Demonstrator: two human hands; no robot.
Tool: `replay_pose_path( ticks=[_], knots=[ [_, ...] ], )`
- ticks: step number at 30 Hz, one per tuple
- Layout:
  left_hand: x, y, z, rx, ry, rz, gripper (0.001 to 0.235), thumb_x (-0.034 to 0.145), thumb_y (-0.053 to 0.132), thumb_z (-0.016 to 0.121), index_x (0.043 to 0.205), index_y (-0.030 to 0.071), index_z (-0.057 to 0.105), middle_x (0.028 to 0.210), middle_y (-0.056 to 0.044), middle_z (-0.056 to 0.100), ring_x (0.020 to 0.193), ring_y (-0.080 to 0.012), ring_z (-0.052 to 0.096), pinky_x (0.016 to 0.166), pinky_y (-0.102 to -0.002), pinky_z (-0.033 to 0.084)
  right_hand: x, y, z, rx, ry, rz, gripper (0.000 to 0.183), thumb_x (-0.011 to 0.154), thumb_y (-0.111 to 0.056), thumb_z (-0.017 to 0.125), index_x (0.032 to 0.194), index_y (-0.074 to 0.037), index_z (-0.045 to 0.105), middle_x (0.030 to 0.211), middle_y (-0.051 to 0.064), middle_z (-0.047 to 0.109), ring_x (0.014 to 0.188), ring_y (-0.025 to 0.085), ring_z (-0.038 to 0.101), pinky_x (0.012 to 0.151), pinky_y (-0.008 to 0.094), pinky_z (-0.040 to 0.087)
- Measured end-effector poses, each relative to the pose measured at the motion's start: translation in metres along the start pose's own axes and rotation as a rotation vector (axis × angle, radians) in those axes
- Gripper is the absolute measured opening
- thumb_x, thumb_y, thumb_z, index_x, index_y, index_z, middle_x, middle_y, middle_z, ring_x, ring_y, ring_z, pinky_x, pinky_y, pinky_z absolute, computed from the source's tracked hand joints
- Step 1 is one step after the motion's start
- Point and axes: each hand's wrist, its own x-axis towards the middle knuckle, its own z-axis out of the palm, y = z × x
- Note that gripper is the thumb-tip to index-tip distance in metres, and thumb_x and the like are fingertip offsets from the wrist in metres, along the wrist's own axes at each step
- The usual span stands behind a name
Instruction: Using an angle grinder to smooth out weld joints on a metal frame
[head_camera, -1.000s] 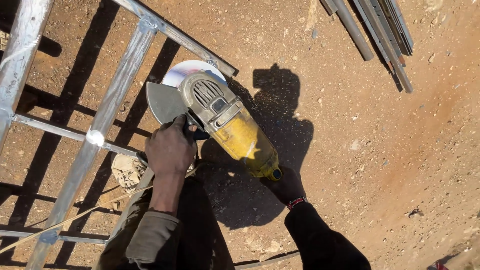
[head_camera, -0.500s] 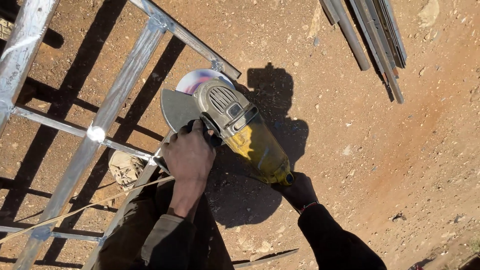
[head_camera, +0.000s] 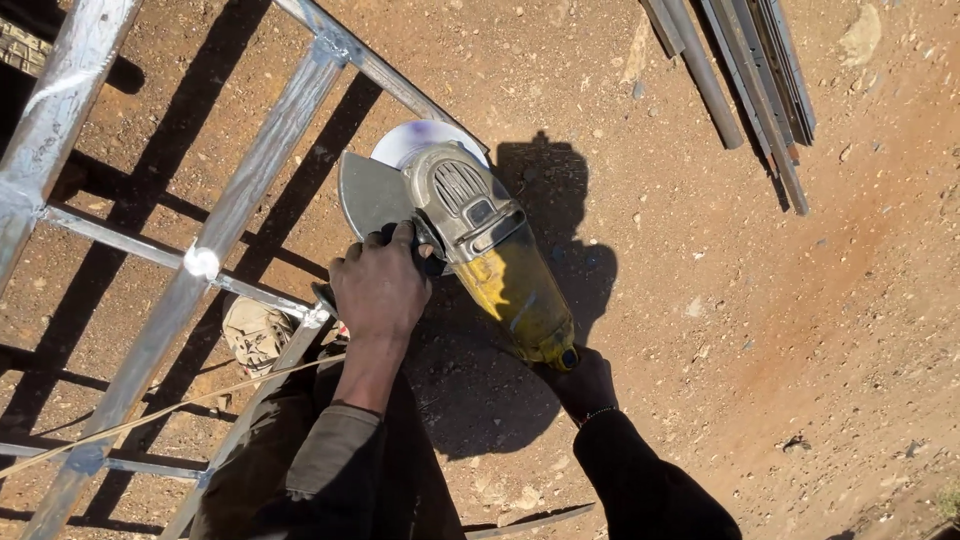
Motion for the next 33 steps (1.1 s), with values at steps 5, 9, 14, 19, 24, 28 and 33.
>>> replay_pose_path(
  ticks=[5,9,14,19,24,28,33],
  knots=[
    [-0.013,0.019,0.000,-0.017,0.008,-0.028,0.042,0.102,0.047,0.058,0.134,0.021,0.069,0.103,-0.020,0.074,0.102,-0.0412,0.073,0.086,-0.052,0.051,0.032,0.051,-0.015,-0.087,-0.012,0.009,0.042,0.063,-0.034,0.092,0.093,-0.008,0.081,0.090,0.018,0.078,0.100,0.040,0.073,0.083,0.050,0.057],
    [-0.009,0.022,0.005,-0.019,-0.009,-0.057,0.043,0.101,0.049,0.058,0.133,0.022,0.070,0.102,-0.019,0.075,0.101,-0.0399,0.073,0.086,-0.051,0.050,0.036,0.056,-0.012,-0.076,0.024,0.009,0.039,0.061,-0.035,0.093,0.090,-0.012,0.081,0.086,0.015,0.078,0.098,0.037,0.074,0.078,0.050,0.057],
    [-0.007,0.009,0.005,0.006,0.017,0.018,0.040,0.101,0.046,0.058,0.132,0.023,0.069,0.103,-0.019,0.074,0.103,-0.0403,0.073,0.089,-0.052,0.051,0.017,0.037,-0.001,-0.033,0.015,-0.002,0.042,0.065,-0.032,0.091,0.094,-0.005,0.079,0.086,0.020,0.077,0.096,0.041,0.074,0.079,0.051,0.057],
    [-0.017,0.018,0.000,0.024,0.048,-0.047,0.039,0.100,0.045,0.060,0.126,0.018,0.071,0.099,-0.021,0.074,0.100,-0.0420,0.073,0.086,-0.053,0.052,0.035,0.063,0.004,-0.032,-0.013,-0.034,0.041,0.063,-0.034,0.091,0.093,-0.007,0.080,0.088,0.020,0.077,0.097,0.041,0.073,0.078,0.052,0.056],
    [0.007,-0.007,0.006,-0.015,0.011,0.069,0.040,0.102,0.044,0.056,0.133,0.022,0.070,0.105,-0.021,0.074,0.105,-0.0424,0.072,0.090,-0.053,0.051,0.008,0.026,0.018,0.044,0.028,-0.031,0.037,0.068,-0.029,0.090,0.094,-0.005,0.080,0.086,0.021,0.077,0.093,0.042,0.074,0.079,0.049,0.059],
    [-0.003,0.011,-0.003,0.065,0.008,0.021,0.038,0.101,0.043,0.059,0.129,0.021,0.072,0.103,-0.020,0.075,0.102,-0.0399,0.073,0.089,-0.052,0.051,0.013,0.045,0.014,0.069,0.007,-0.016,0.037,0.066,-0.027,0.091,0.093,-0.004,0.081,0.087,0.021,0.078,0.094,0.043,0.074,0.080,0.050,0.058],
    [0.016,0.002,0.013,0.020,-0.016,0.101,0.045,0.094,0.037,0.065,0.138,0.026,0.067,0.105,-0.017,0.075,0.104,-0.0390,0.073,0.090,-0.054,0.052,0.012,0.032,0.013,0.051,0.045,-0.019,0.045,0.066,-0.033,0.093,0.097,-0.004,0.080,0.089,0.022,0.077,0.096,0.043,0.074,0.080,0.051,0.059]
  ],
)
